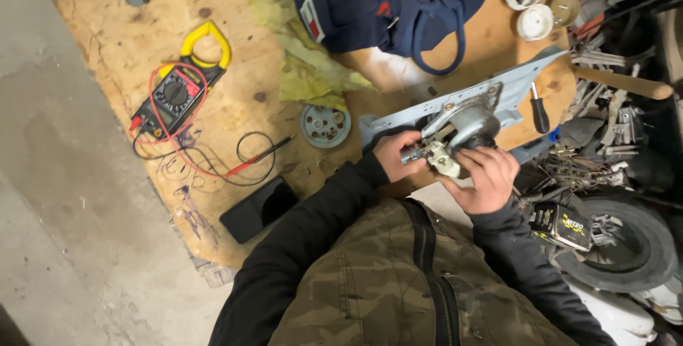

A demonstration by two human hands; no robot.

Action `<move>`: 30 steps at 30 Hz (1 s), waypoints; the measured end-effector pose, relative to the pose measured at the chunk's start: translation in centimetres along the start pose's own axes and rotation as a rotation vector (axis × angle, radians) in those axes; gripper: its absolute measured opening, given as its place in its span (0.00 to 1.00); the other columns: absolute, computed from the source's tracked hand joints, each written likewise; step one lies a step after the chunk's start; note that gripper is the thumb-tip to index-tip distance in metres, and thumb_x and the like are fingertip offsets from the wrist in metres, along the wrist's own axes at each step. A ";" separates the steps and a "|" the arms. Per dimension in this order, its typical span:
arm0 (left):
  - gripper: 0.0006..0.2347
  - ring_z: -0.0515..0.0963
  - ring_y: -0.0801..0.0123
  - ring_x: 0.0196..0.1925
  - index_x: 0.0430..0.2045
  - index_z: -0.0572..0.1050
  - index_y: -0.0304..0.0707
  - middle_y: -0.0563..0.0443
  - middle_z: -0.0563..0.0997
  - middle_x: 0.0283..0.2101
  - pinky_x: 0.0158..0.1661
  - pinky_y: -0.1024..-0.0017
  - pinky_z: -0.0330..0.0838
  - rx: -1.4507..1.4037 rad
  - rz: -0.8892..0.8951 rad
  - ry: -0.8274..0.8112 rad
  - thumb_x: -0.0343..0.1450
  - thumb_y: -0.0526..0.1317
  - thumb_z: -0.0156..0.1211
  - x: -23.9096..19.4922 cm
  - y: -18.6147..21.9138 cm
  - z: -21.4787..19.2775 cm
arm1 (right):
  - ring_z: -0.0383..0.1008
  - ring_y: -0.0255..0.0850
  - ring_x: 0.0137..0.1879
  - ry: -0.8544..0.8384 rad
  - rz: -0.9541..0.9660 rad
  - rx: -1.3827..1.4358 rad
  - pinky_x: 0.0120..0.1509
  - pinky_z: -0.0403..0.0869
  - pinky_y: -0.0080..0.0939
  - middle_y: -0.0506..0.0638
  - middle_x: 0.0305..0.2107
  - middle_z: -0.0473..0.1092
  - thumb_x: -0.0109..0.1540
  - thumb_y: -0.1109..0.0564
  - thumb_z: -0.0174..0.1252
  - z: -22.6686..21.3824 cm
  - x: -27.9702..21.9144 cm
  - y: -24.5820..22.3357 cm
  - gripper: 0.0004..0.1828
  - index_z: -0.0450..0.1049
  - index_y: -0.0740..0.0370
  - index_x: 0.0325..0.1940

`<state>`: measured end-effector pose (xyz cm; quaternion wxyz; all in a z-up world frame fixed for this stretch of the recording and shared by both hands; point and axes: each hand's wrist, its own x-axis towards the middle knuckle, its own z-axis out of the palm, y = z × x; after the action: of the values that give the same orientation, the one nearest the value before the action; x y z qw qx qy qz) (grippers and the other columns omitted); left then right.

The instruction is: The person selects a socket wrench from a tool case, then works at a wooden workbench on an electric motor assembly bolted to a metal bracket. They use the socket wrench and a screwdriver to loosen and remove fasteners, detach small mounting hardware, and manipulate the motor and its attached components while disassembling the unit.

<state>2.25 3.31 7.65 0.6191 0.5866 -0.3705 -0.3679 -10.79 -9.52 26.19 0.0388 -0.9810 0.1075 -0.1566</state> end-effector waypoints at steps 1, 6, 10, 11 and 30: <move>0.25 0.86 0.59 0.43 0.54 0.73 0.32 0.41 0.84 0.42 0.46 0.66 0.80 0.029 0.017 0.025 0.64 0.44 0.72 -0.2 0.1 0.1 | 0.70 0.50 0.56 0.032 0.025 0.024 0.67 0.64 0.52 0.50 0.45 0.72 0.48 0.46 0.81 -0.6 -0.5 0.2 0.30 0.77 0.58 0.48; 0.33 0.83 0.53 0.52 0.62 0.65 0.28 0.35 0.78 0.54 0.51 0.63 0.77 0.055 0.141 0.110 0.63 0.43 0.71 -0.4 2.0 -0.7 | 0.63 0.57 0.63 0.154 0.271 0.087 0.70 0.63 0.55 0.62 0.54 0.63 0.46 0.42 0.82 -1.5 -5.3 1.3 0.48 0.66 0.63 0.61; 0.35 0.80 0.53 0.60 0.67 0.63 0.35 0.37 0.74 0.62 0.57 0.65 0.77 0.421 0.350 0.129 0.64 0.42 0.73 0.1 4.9 -1.9 | 0.62 0.56 0.59 0.177 0.387 0.076 0.65 0.66 0.51 0.63 0.50 0.61 0.48 0.45 0.82 0.0 -8.5 1.8 0.43 0.69 0.63 0.59; 0.37 0.79 0.53 0.63 0.67 0.63 0.40 0.37 0.73 0.66 0.59 0.65 0.77 0.706 0.540 0.169 0.63 0.40 0.76 0.3 6.0 -2.4 | 0.63 0.55 0.56 0.163 0.367 0.051 0.62 0.66 0.50 0.61 0.46 0.62 0.49 0.47 0.82 0.1 -8.6 1.7 0.37 0.72 0.62 0.55; 0.45 0.73 0.45 0.50 0.64 0.59 0.18 0.30 0.68 0.58 0.46 0.54 0.71 1.055 0.551 -0.015 0.56 0.53 0.70 4.3 11.0 -5.2 | 0.76 0.42 0.39 -0.054 0.175 -0.129 0.51 0.69 0.45 0.50 0.37 0.77 0.58 0.51 0.70 0.5 -2.2 -2.2 0.27 0.77 0.66 0.57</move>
<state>9.08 2.28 18.60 0.3142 0.6946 -0.6461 0.0362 -12.27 -6.89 25.32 -0.0079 -0.9722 0.2018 -0.1189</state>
